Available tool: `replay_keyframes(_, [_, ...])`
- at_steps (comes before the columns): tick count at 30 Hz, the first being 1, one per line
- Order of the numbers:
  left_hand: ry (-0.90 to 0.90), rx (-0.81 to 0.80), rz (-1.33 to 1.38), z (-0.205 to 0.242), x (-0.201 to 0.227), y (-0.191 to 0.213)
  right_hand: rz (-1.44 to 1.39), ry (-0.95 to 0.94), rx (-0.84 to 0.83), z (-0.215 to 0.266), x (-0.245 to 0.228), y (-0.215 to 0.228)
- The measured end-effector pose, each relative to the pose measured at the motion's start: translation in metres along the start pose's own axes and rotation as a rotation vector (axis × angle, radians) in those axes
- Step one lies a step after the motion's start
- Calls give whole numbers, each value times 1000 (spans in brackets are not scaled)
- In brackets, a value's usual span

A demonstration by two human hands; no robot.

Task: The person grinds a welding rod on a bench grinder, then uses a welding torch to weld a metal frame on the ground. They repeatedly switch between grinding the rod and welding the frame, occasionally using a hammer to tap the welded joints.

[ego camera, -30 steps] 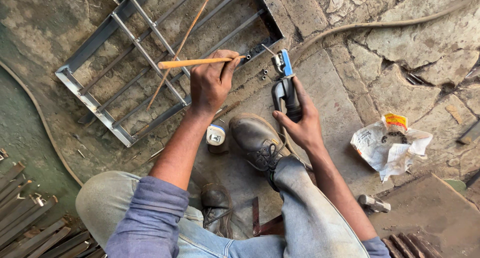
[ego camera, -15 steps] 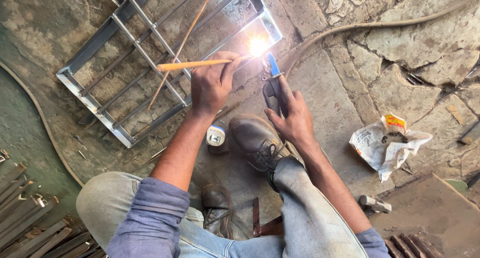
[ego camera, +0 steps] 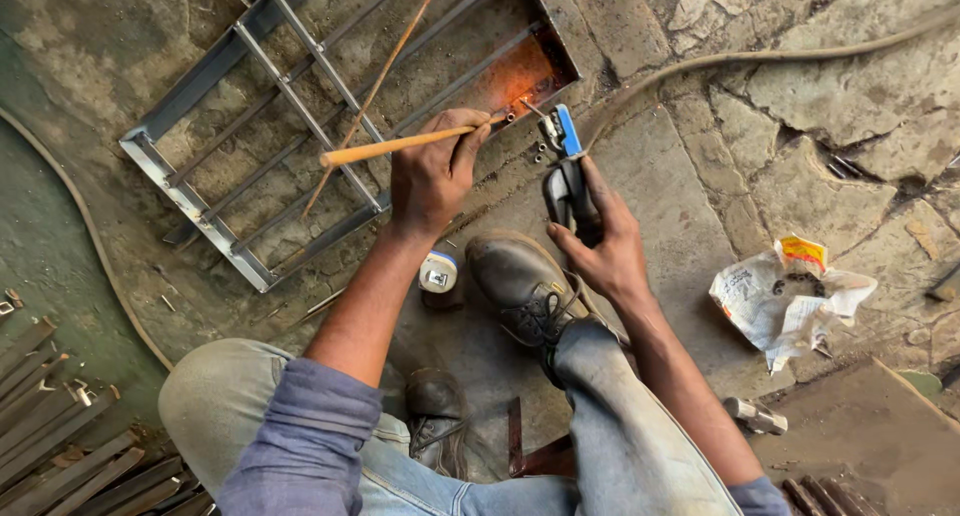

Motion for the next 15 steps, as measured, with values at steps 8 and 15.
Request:
replay_keyframes(8, [28, -35, 81, -13, -12, 4, -48, 0, -30, -7, -18, 25])
replay_keyframes(15, [11, -131, 84, -23, -19, 8, 44, -65, -48, -6, -25, 30])
Point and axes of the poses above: each hand's wrist, its own z-axis away from the middle knuckle, its own y-axis out of the back of the hand, x = y × z, the point moved 3 cm from there along -z, towards the middle knuckle, and after that the axes turned 11 degrees about -z, right-handed, at the moved point
